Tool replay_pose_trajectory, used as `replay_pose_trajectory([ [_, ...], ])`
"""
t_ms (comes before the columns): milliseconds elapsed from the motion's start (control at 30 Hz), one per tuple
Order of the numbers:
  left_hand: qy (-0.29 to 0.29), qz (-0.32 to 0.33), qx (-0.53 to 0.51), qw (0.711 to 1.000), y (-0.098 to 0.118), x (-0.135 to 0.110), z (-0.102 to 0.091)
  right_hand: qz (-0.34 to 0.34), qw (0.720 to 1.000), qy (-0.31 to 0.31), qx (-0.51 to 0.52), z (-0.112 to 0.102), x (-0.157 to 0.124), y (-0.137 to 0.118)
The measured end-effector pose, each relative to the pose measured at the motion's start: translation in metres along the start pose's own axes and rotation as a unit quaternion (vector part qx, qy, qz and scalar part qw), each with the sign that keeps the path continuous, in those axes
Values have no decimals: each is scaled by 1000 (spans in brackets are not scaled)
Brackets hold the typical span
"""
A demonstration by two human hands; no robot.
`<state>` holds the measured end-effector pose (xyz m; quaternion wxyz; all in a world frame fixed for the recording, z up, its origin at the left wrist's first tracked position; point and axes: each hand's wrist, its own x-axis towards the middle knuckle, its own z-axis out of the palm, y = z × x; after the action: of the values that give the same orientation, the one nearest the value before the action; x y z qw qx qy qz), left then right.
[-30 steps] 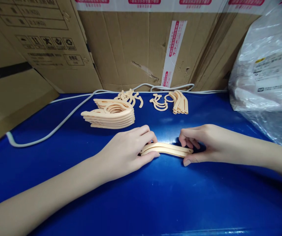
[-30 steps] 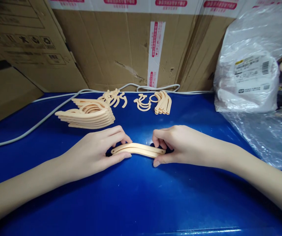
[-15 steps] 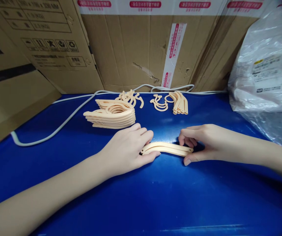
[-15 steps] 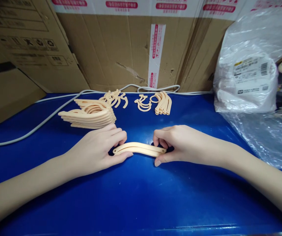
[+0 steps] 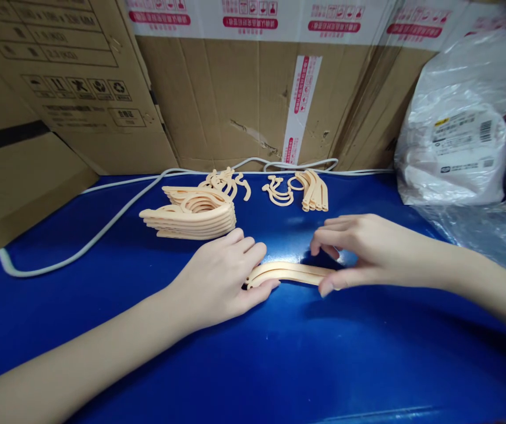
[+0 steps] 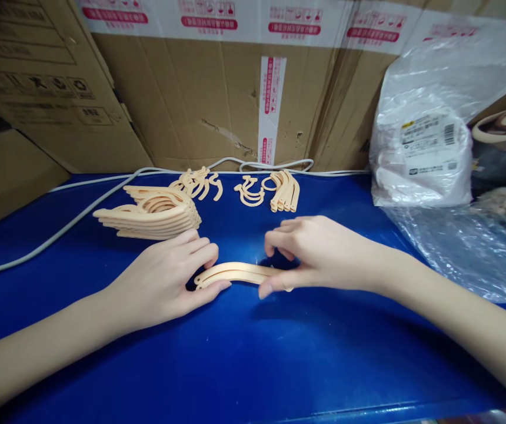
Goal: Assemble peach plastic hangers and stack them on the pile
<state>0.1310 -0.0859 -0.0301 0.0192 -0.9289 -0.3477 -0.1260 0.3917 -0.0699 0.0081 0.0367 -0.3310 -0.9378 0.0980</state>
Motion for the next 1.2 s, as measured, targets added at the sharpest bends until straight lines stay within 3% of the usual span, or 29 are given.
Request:
replay_pose_trajectory([
  [167, 24, -7, -13, 1000, -1, 1, -1, 28, 992, 86, -90, -20, 25, 30],
  [267, 23, -9, -13, 1000, -2, 1, -1, 29, 989, 79, -123, -24, 46, 48],
  [600, 8, -10, -36, 999, -3, 0, 1, 39, 978, 91, -182, 1, 83, 53],
  [900, -16, -14, -32, 999, 3, -2, -1, 13, 999, 39, -31, 4, 77, 47],
  [1200, -24, -14, -34, 999, 7, -2, -1, 23, 998, 40, 51, 15, 38, 30],
])
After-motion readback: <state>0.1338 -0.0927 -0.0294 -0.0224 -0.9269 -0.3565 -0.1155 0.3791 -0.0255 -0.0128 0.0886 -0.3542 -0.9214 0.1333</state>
